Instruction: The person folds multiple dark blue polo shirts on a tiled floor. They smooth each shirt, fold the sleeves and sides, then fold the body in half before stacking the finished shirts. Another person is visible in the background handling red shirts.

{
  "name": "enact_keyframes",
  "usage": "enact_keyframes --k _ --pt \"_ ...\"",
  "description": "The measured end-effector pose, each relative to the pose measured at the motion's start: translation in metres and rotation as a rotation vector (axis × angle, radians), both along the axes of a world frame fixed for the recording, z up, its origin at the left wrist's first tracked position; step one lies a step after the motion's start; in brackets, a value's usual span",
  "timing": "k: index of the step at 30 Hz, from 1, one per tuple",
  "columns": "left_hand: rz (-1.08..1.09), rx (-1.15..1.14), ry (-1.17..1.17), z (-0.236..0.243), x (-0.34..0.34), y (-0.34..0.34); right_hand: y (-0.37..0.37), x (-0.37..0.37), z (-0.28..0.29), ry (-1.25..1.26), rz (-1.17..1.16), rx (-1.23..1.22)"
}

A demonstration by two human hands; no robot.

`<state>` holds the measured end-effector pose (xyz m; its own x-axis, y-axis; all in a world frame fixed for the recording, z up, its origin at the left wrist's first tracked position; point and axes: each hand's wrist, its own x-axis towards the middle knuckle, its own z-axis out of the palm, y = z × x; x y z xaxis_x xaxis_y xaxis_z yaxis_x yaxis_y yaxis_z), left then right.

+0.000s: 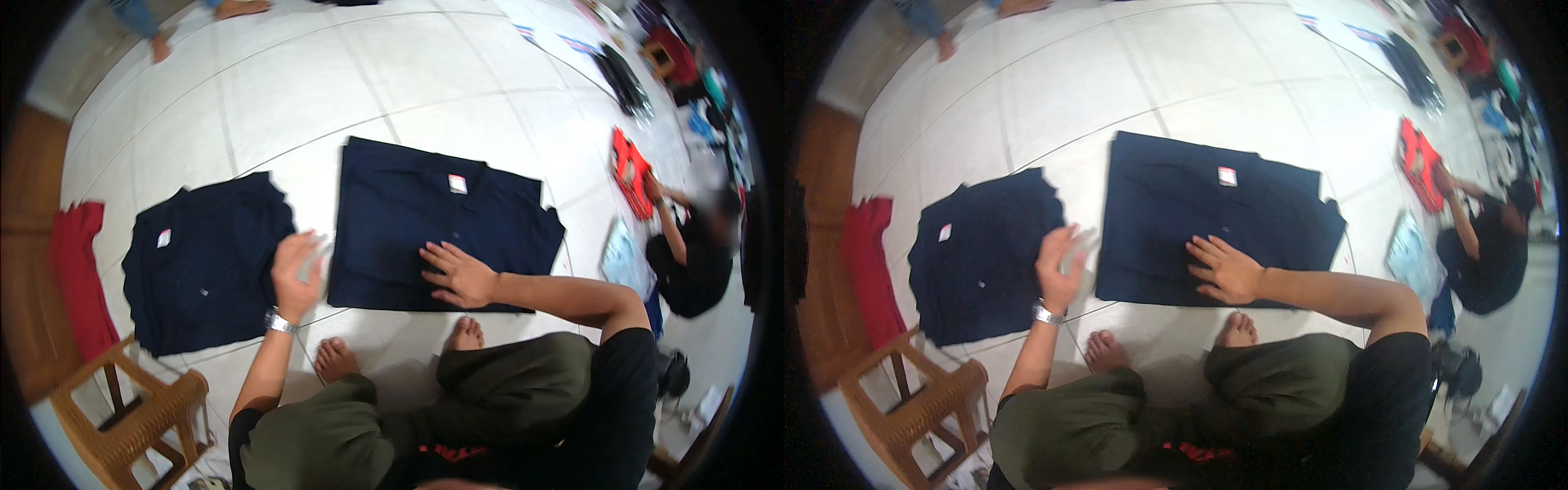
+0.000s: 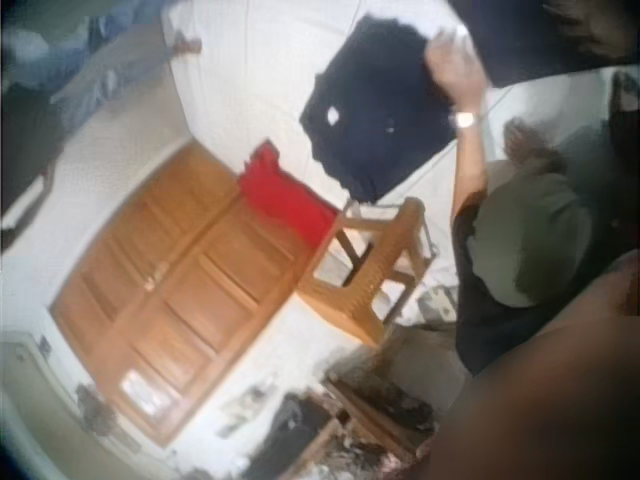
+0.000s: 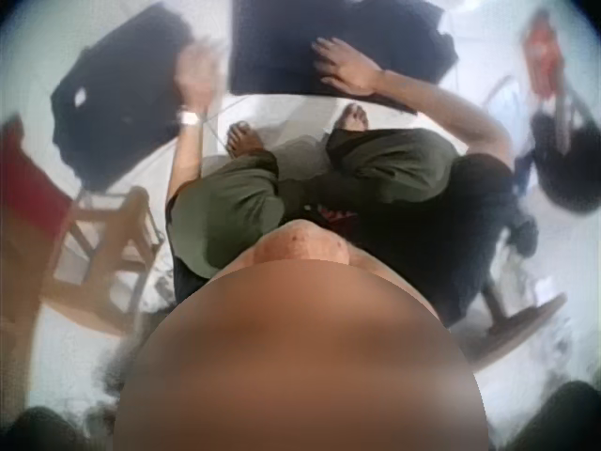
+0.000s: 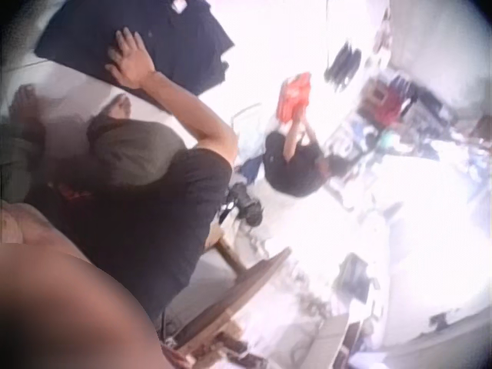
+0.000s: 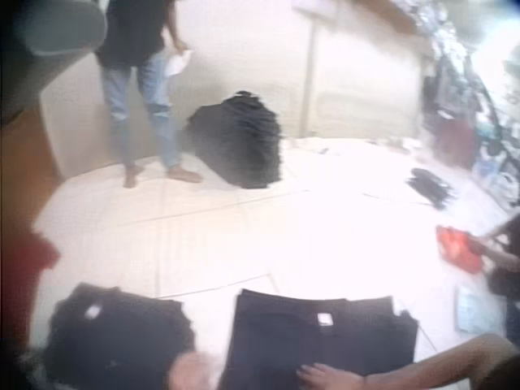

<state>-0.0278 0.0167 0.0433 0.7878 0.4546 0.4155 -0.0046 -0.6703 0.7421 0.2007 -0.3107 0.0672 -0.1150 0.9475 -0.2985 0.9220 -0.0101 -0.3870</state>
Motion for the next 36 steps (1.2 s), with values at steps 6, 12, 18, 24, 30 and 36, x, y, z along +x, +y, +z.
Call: enact_keyframes --k 6,12,18,24,30,36 --pt "-0.571 0.180 0.569 0.008 0.062 -0.056 -0.103 0.053 0.003 -0.162 -0.819 0.323" --pt "-0.703 0.387 0.508 0.130 0.132 -0.019 -0.237 0.086 -0.040 -0.265 -1.945 0.293" --pt "-1.118 0.599 0.551 0.167 0.238 -0.099 -0.247 0.121 -0.077 0.087 -1.877 -0.031" --pt "-1.278 0.675 0.641 0.054 0.307 -0.220 -0.254 0.132 -0.066 0.524 -1.915 0.563" --pt "-1.106 0.687 0.509 -0.029 0.325 -0.260 -0.291 0.129 -0.042 0.988 -2.084 1.013" --pt "-0.992 0.748 0.379 -0.040 0.351 -0.281 -0.313 0.131 -0.046 0.355 -2.053 0.287"
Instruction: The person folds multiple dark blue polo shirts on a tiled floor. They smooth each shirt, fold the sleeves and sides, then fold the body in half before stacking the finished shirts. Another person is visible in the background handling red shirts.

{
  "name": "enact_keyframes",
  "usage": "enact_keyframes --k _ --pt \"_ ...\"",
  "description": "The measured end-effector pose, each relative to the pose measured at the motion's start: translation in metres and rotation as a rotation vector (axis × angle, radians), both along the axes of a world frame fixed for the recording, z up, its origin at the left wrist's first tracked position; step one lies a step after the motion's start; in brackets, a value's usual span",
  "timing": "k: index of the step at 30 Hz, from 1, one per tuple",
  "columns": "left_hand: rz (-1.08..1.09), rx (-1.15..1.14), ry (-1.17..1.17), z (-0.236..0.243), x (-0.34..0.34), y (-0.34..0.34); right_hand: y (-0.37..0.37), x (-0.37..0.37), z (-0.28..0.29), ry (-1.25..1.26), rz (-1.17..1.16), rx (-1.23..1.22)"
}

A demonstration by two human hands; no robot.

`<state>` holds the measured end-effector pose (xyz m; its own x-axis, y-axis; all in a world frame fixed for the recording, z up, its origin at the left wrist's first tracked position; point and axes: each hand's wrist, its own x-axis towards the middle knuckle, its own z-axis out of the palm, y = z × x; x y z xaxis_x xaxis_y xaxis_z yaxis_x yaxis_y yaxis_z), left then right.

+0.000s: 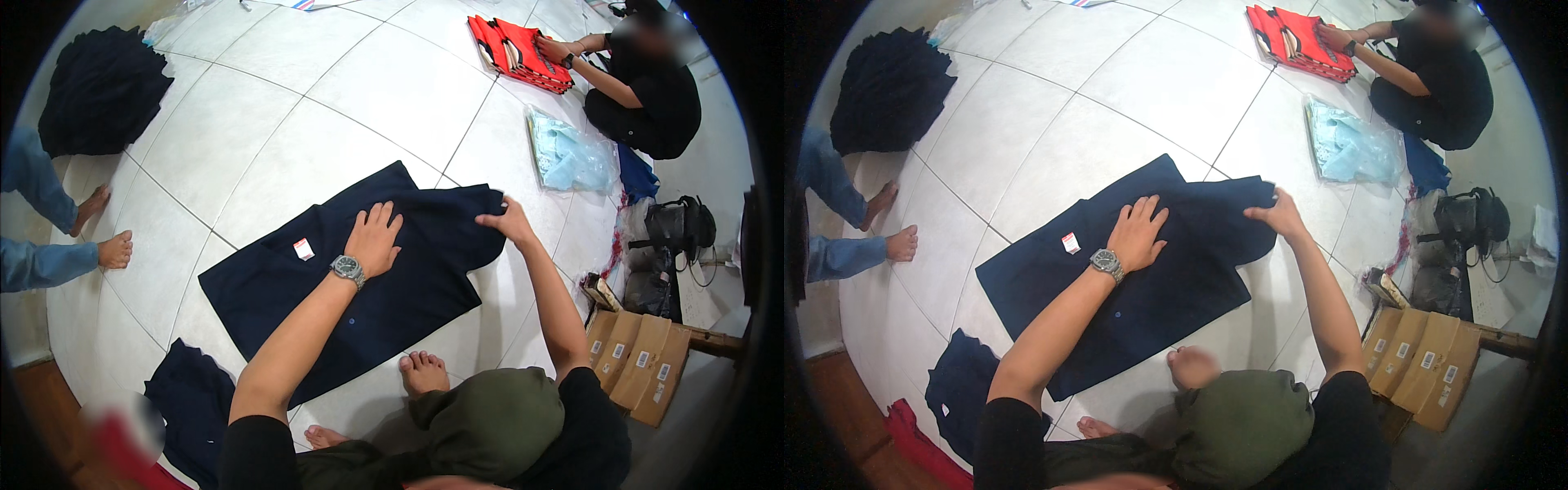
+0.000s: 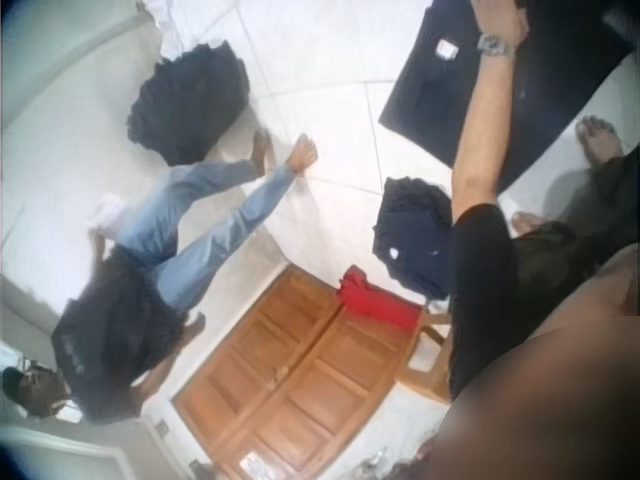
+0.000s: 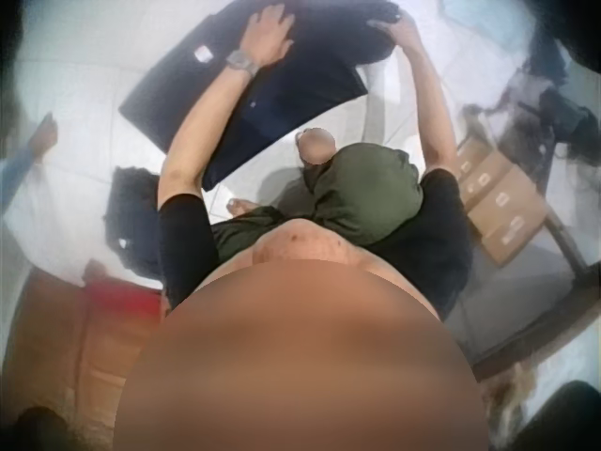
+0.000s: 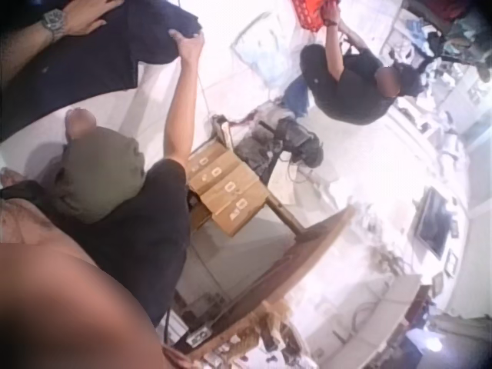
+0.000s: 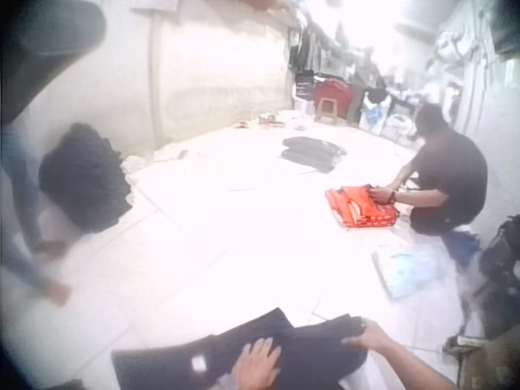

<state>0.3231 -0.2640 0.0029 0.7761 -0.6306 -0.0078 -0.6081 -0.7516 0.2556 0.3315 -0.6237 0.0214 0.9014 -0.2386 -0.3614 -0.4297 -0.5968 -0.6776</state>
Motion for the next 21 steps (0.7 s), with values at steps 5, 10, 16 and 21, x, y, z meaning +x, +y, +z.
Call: enact_keyframes --k 5,10,16,21 --pt "0.064 -0.059 0.075 0.001 0.003 -0.001 0.010 -0.004 -0.009 0.246 0.186 -0.040" --pt "0.066 -0.085 0.071 0.004 0.005 -0.008 0.032 -0.017 -0.015 -0.080 0.143 -0.555" --pt "0.049 -0.240 0.194 0.002 0.010 -0.013 0.029 -0.012 -0.021 -0.043 0.013 -0.360" --pt "0.082 -0.268 0.237 -0.001 0.013 -0.011 0.007 -0.002 -0.015 -0.297 -0.295 -0.456"
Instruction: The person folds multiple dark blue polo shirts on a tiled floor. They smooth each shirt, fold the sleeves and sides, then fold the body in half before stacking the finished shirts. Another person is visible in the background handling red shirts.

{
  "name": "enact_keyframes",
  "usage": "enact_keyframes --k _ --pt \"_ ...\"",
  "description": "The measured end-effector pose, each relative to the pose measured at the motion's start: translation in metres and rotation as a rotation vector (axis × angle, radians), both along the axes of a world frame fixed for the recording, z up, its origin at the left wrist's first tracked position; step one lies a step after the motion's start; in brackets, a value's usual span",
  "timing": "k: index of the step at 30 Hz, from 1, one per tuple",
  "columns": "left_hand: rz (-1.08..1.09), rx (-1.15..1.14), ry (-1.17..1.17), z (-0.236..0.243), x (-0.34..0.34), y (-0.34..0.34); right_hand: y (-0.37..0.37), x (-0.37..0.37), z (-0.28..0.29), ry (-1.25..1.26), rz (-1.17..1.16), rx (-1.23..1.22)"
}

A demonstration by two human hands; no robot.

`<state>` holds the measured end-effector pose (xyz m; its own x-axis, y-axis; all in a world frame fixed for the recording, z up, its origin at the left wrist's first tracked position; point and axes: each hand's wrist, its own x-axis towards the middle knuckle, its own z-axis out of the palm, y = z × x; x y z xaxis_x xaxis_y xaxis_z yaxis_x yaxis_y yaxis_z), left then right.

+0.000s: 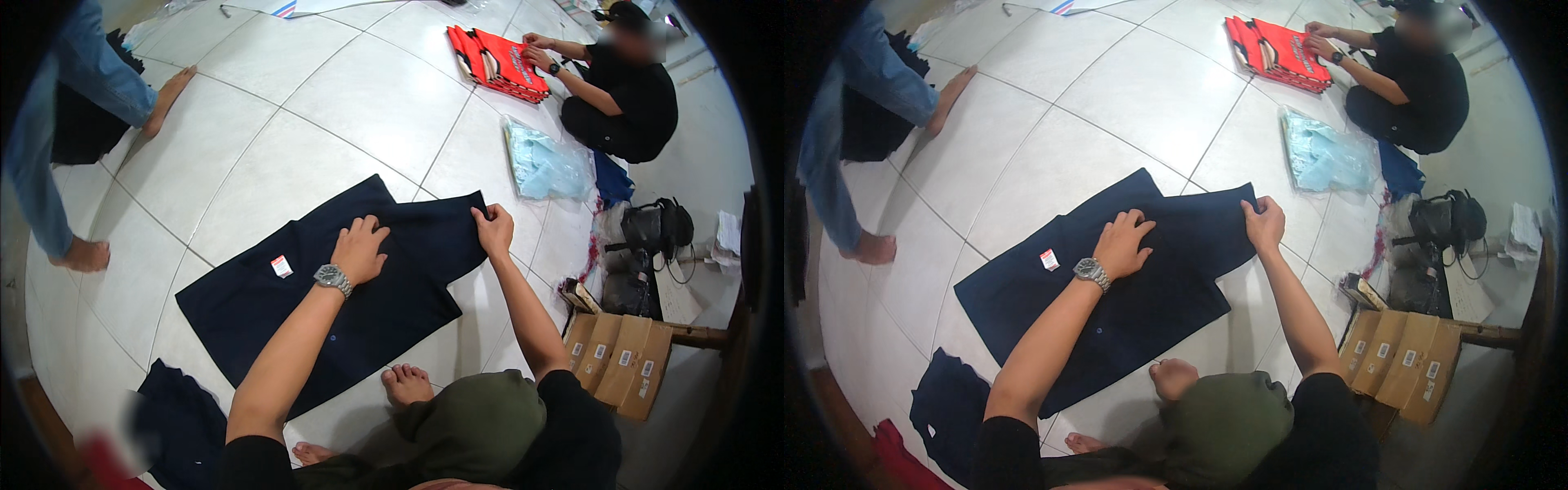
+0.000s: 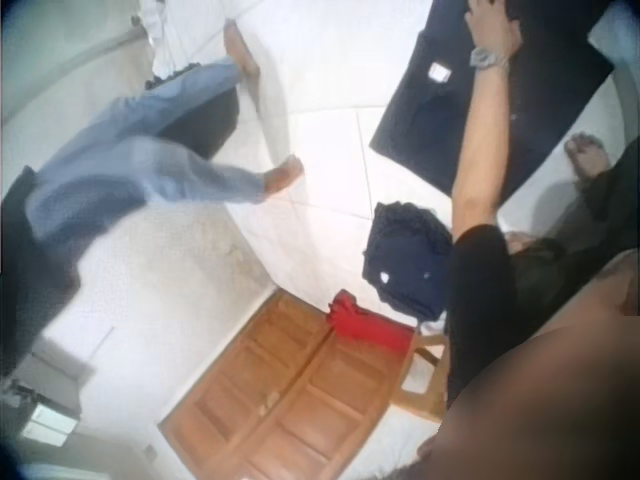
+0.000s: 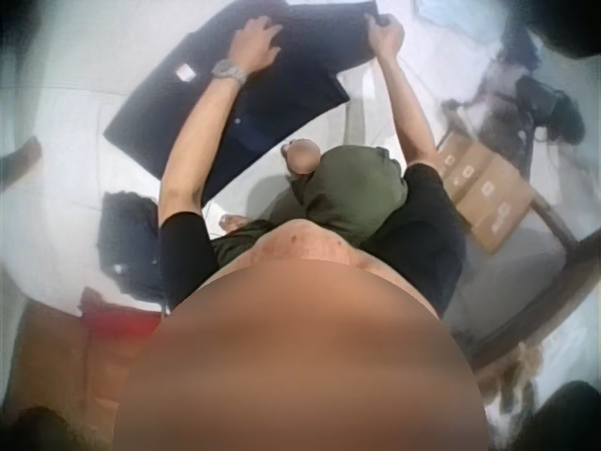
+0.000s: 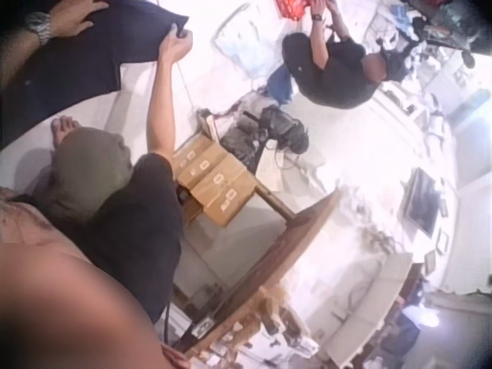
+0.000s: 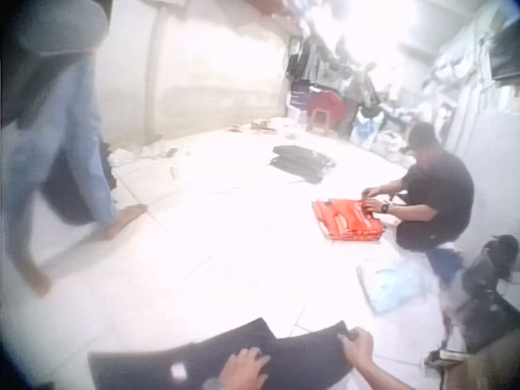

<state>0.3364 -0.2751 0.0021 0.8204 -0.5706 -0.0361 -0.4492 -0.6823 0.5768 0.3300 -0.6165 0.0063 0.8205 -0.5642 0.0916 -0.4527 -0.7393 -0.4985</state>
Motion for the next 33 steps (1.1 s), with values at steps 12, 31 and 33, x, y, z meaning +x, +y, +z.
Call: enact_keyframes --k 12,31,33 --pt "0.001 0.026 0.027 0.003 0.001 -0.001 -0.002 0.010 -0.008 0.183 0.138 0.215" --pt "0.234 -0.147 0.390 -0.007 0.043 -0.014 0.101 -0.103 0.042 0.706 0.964 0.111" --pt "0.234 -0.045 0.231 0.000 0.034 -0.021 0.100 -0.107 0.039 0.625 0.937 0.094"
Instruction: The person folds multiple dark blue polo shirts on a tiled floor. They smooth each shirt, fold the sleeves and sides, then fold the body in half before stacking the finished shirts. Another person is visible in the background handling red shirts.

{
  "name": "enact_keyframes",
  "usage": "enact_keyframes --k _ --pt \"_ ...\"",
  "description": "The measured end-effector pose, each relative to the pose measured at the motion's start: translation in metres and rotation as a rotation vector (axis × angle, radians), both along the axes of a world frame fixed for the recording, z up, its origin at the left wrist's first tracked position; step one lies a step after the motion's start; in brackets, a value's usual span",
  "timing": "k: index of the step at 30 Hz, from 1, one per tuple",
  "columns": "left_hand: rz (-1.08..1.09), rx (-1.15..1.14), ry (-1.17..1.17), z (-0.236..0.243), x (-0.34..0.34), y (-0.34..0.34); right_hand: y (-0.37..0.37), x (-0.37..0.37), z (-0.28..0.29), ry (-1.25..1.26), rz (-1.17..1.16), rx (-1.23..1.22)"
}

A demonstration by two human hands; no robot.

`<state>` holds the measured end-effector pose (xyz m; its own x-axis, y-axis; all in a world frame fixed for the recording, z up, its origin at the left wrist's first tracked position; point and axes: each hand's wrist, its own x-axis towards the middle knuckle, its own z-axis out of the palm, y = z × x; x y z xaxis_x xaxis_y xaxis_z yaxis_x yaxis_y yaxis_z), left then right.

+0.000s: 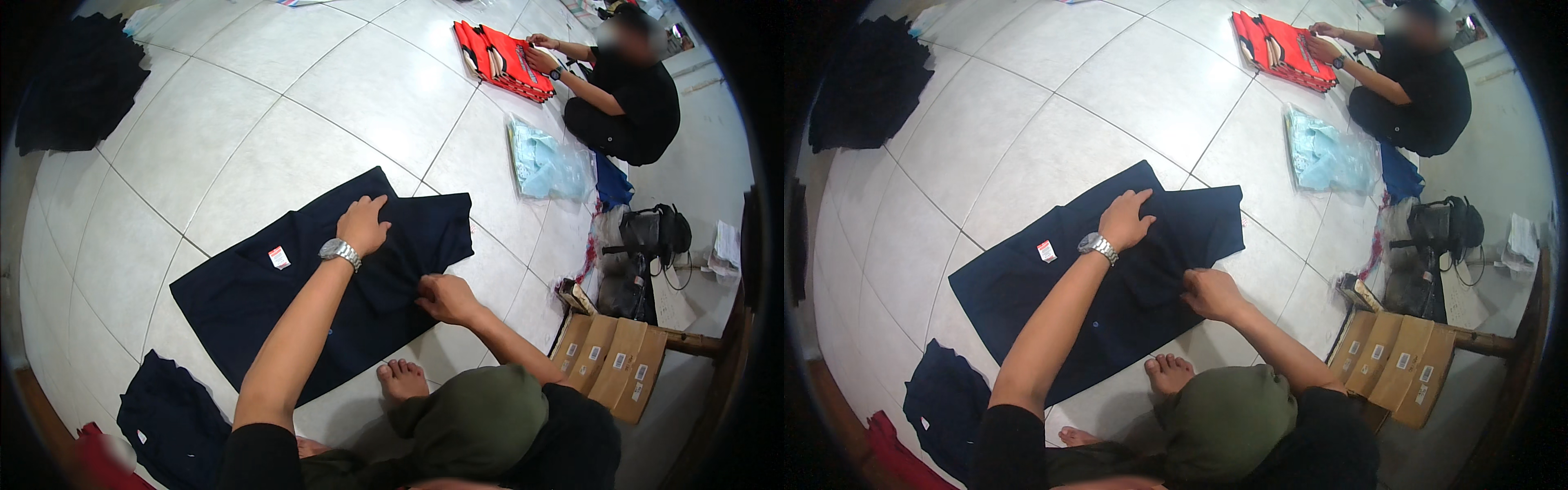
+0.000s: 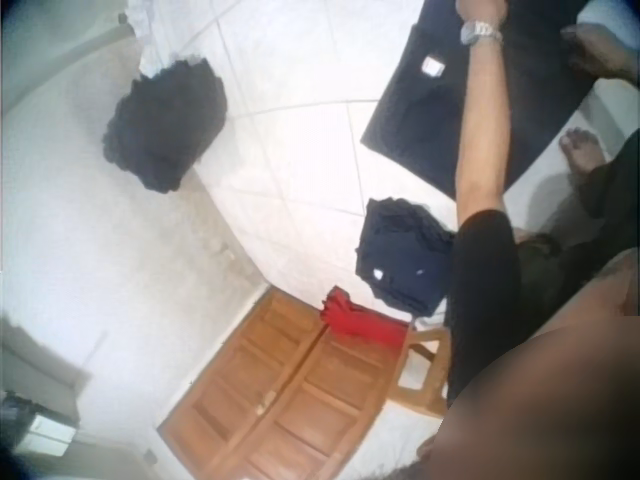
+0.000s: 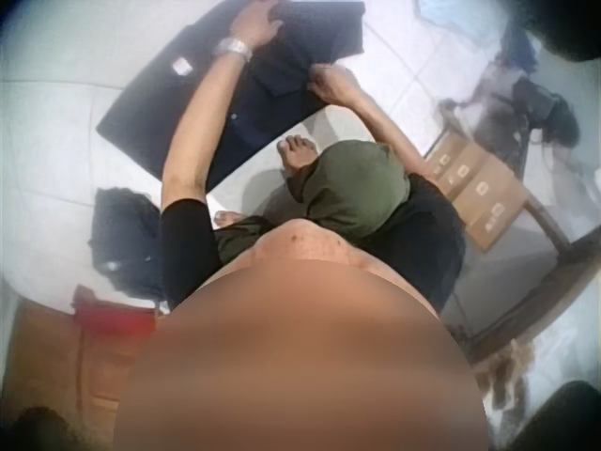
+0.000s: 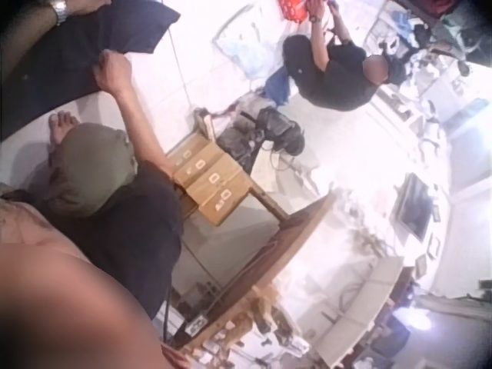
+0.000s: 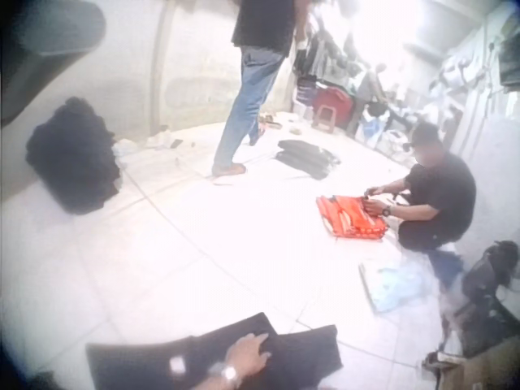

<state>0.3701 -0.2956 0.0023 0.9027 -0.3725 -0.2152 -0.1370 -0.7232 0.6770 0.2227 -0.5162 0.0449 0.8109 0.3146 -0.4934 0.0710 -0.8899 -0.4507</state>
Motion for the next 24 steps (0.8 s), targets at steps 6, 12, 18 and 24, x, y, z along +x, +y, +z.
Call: enact_keyframes --k 6,12,18,24 --pt "0.018 0.005 -0.096 0.015 -0.020 0.014 0.016 -0.010 -0.009 -0.177 -0.012 0.025" --pt "0.001 0.012 0.176 0.016 -0.034 0.050 -0.005 0.000 0.004 -0.170 0.024 0.099" --pt "0.080 0.030 0.077 0.000 -0.049 0.048 -0.002 0.014 0.015 -0.094 0.211 0.065" --pt "-0.049 0.050 -0.034 0.008 -0.074 0.056 0.018 -0.005 -0.006 -0.100 0.252 0.154"
